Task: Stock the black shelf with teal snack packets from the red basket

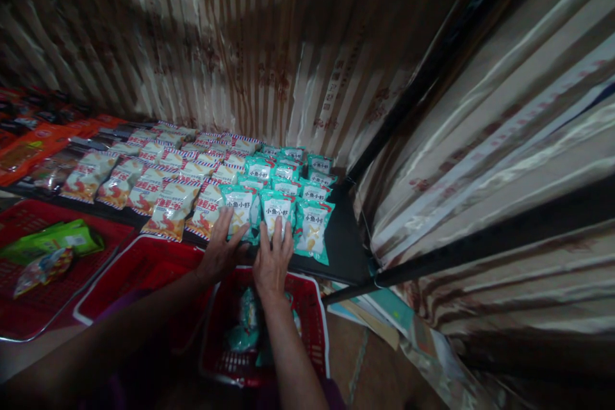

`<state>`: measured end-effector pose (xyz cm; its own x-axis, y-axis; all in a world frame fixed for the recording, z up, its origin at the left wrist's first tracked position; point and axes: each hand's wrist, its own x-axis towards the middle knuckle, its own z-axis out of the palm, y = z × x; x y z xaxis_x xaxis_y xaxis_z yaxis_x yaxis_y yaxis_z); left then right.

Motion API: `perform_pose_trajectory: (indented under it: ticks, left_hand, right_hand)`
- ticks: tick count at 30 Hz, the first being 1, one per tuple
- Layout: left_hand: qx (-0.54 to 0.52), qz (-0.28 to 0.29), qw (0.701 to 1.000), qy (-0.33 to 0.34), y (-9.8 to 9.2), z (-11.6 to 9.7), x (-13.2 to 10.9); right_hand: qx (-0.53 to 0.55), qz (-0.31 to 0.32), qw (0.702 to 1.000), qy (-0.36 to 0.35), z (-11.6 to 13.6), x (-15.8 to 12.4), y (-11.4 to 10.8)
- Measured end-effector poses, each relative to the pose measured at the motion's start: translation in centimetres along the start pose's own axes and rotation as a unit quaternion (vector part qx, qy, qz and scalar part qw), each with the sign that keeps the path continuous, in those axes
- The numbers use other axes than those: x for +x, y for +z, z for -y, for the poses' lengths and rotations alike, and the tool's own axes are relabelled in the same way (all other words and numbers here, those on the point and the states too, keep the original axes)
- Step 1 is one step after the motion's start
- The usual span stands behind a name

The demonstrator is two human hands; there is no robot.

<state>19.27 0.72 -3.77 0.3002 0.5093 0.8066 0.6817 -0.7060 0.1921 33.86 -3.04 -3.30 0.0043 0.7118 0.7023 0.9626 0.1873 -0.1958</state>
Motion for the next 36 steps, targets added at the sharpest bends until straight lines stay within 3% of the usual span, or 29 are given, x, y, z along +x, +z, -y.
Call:
perform_pose_trajectory:
  ticks: [8,28,34,36]
  left_hand:
    - [-0.002,-0.028,1.0,0.014,0.4,0.6,0.1]
    - [0.004,0.04,0.999,-0.008,-0.9,0.7,0.1]
    - [-0.095,0.005,0.995,0.037,-2.8,-1.6,-2.3]
    - [-0.14,0.024,0.988,0.06,-3.5,-2.9,-3.7]
  right_hand:
    - [-0.003,0.008,1.0,0.007,0.6,-0.1,-0.2]
    - [-0.006,0.038,0.999,0.001,1.1,-0.9,-1.1]
    - [0.058,0.016,0.997,-0.049,1.5,-2.2,-3.1]
    - [0.108,0.0,0.991,-0.078,1.7,-2.8,-3.8]
